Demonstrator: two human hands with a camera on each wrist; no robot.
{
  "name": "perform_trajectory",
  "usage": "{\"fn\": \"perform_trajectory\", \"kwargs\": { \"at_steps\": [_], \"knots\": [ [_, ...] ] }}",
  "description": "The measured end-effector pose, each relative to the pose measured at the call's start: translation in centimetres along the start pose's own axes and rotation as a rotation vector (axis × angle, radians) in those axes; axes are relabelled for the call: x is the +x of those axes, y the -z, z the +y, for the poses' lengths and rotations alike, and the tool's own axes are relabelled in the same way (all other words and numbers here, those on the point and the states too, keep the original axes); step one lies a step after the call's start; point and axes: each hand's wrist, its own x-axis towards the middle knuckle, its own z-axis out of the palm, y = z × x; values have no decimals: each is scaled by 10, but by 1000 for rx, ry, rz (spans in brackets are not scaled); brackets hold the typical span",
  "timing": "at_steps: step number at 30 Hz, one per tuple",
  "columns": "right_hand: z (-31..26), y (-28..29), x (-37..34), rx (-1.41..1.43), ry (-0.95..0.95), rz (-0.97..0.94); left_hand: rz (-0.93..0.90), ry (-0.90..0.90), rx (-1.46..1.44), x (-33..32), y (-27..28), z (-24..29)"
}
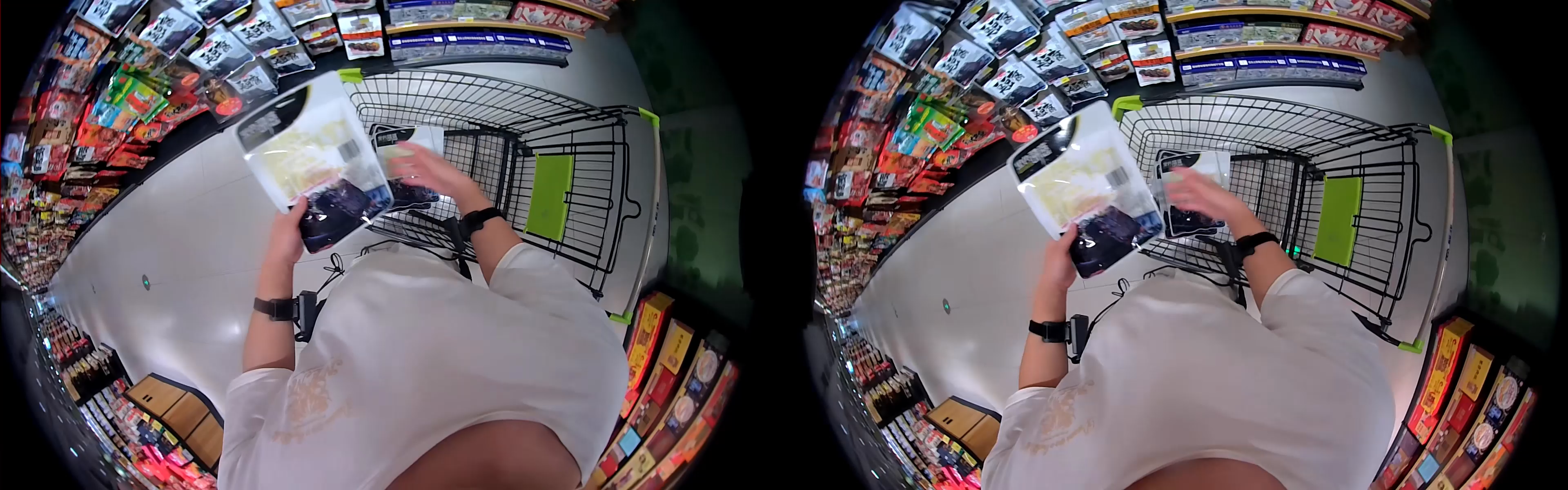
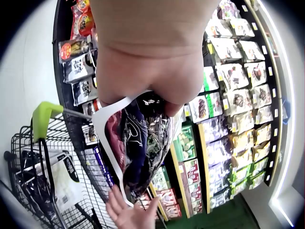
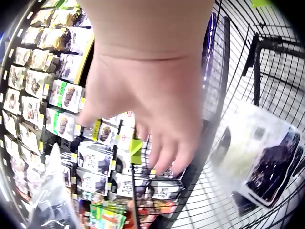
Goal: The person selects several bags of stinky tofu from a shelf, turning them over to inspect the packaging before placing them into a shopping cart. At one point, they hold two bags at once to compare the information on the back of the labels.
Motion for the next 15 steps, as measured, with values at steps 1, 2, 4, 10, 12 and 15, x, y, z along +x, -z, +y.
{"fn": "perform_trajectory", "kwargs": {
  "at_steps": [1, 2, 4, 10, 12, 15],
  "knots": [
    [-10, -22, 0, 176, -86, -139, -33, -5, -8, 4, -14, -3],
    [-8, -37, 1, 160, -16, -156, -127, 108, 35, 16, -12, -15],
    [-3, -39, 6, 147, 48, -179, -174, 158, 527, 30, -26, -13],
    [12, 38, 6, -64, 77, 321, -258, 17, 732, 37, -14, 3],
    [35, 84, 5, -222, 2, 376, -282, -18, 749, 34, 5, 20],
    [75, 125, 27, -562, 20, 430, -208, -98, 631, 31, 36, 45]
  ]
}}
